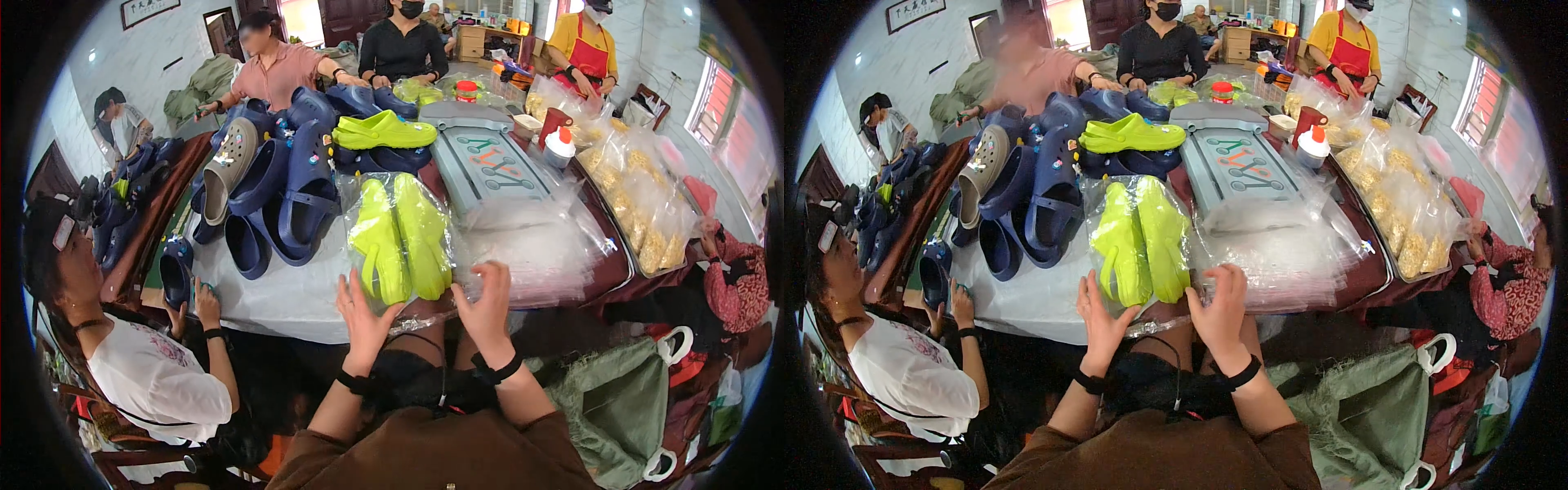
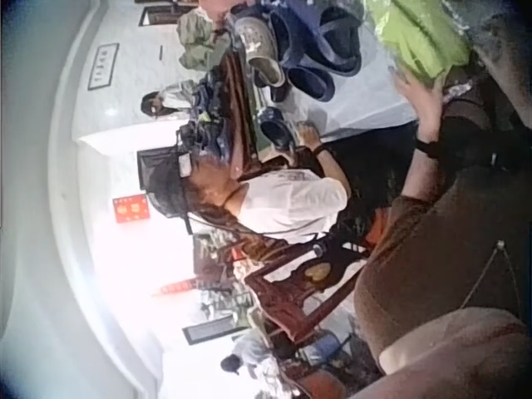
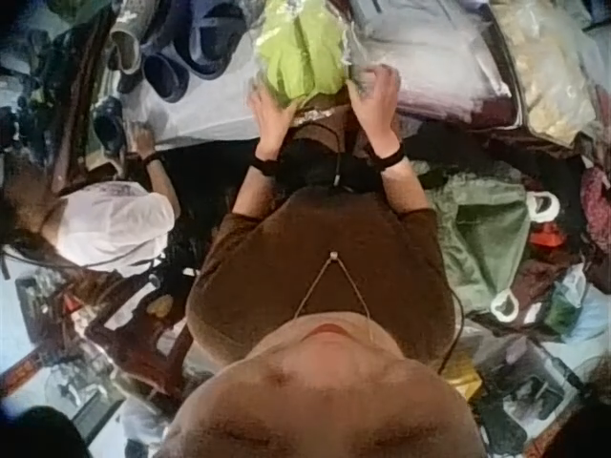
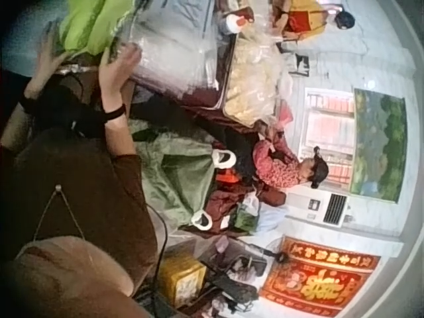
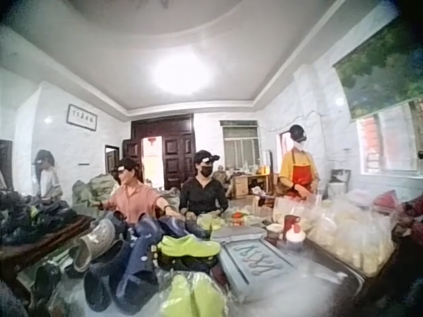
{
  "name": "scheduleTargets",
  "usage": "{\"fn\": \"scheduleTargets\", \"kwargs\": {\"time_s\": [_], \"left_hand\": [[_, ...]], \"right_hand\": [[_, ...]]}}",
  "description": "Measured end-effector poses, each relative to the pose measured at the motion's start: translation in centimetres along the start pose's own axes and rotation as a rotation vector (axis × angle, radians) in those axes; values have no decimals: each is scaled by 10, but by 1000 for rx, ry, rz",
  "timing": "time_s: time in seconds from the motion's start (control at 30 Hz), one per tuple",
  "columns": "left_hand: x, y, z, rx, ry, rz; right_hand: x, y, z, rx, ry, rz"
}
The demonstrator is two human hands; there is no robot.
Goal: Packaging finished shoes into plastic bags and placing them in a large sack.
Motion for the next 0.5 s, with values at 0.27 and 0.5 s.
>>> {"fn": "scheduleTargets", "kwargs": {"time_s": [0.27, 0.5], "left_hand": [[2, -3, -7, -92, -286, 619], [18, -15, -1, -36, -205, 613]], "right_hand": [[23, 31, -14, -126, 0, -108], [33, 36, 5, -2, -141, -48]]}}
Point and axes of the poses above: each hand's wrist, its own z-axis away from the middle knuckle, its own x-axis out of the palm, y = z × x, the point moved 1 cm from there along -z, towards the middle knuckle, and after that the axes turned 6 degrees about -y, right-handed, at the moved point
